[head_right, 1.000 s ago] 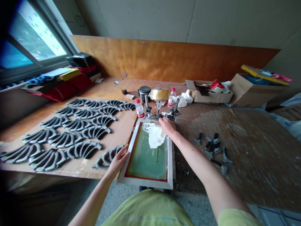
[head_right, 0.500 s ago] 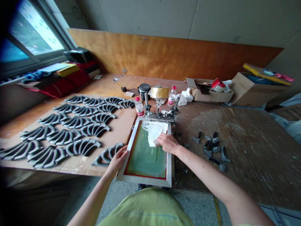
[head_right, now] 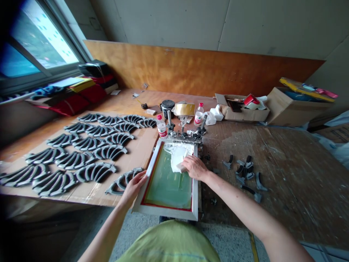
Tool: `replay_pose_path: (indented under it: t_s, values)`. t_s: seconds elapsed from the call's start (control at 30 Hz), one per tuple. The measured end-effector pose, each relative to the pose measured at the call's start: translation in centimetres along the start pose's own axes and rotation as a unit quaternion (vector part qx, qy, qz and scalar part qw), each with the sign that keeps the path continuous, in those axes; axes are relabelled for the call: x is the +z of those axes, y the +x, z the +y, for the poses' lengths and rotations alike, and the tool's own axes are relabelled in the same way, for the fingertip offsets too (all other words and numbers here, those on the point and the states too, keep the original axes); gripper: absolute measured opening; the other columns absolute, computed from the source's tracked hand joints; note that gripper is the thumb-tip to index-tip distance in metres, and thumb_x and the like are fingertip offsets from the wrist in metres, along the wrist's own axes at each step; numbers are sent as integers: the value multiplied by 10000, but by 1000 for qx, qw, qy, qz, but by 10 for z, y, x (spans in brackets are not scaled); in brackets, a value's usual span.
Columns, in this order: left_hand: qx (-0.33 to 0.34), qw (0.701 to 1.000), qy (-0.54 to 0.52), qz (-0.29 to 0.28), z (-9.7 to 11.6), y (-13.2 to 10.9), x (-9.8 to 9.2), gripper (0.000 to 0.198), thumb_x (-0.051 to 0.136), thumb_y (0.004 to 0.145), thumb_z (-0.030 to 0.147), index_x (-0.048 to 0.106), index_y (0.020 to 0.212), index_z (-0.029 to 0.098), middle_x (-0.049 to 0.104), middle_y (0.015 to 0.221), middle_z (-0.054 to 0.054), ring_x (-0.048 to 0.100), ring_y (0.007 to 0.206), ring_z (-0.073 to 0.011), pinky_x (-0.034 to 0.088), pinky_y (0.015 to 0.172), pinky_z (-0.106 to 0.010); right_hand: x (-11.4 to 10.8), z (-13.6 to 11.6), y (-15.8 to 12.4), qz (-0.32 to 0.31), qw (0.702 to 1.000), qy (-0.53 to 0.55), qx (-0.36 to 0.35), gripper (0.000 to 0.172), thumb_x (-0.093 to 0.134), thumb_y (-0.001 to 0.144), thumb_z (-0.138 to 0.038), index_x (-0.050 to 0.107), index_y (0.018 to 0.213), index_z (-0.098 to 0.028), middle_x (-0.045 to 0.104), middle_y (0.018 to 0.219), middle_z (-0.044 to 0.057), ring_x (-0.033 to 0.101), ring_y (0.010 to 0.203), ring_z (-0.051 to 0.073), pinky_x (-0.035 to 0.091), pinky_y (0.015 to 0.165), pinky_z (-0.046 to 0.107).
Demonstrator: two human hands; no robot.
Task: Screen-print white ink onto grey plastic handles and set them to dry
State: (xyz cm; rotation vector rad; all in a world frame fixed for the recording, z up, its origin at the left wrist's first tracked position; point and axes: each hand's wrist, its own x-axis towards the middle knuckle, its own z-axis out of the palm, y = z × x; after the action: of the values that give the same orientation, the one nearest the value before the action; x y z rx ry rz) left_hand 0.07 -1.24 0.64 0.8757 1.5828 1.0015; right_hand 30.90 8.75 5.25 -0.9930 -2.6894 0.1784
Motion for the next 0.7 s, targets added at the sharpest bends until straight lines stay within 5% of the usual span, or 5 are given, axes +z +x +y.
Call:
replay_pose_path:
  t_s: [0.13,0.3,0.47,0.57,0.7]
  values:
    - [-25,999,-24,-39,13,-4,-4,748,707,700,605,594,1305,181,741,871,-65,686,784,-235,537,673,-305,-23,20,42,12,995,12,96,414,663,860,-218,601,1266,-270,689,1066,39,606,963,195,470,856,309]
    - [-8,999,-15,-38,63,-13,-14,755,657,707,675,617,1289,196,734,877,-55,676,783,-244,525,636,-298,-42,50,78,36,972,-7,232,636,672,861,-314,425,1446,-323,684,1106,52,633,894,199,479,793,301]
    - [80,994,-68,-27,124,1,-10,701,517,768,747,688,1112,161,720,918,-54,653,781,-213,518,653,-289,-43,83,34,164,922,11,351,364,500,942,-348,575,1266,-200,702,1005,87,632,852,225,465,748,326]
    - [182,975,-131,-4,160,18,3,586,529,814,671,677,1018,141,709,894,-69,649,811,-202,519,641,-278,-13,79,-2,132,915,56,377,251,499,932,-346,641,1043,-172,702,907,84,631,825,225,466,731,325]
    - [213,964,-158,8,192,35,19,550,471,860,652,647,881,131,678,789,-69,642,754,-165,495,593,-232,34,45,-24,59,956,84,274,308,620,881,-376,615,1121,-183,686,1024,84,618,951,222,470,816,334]
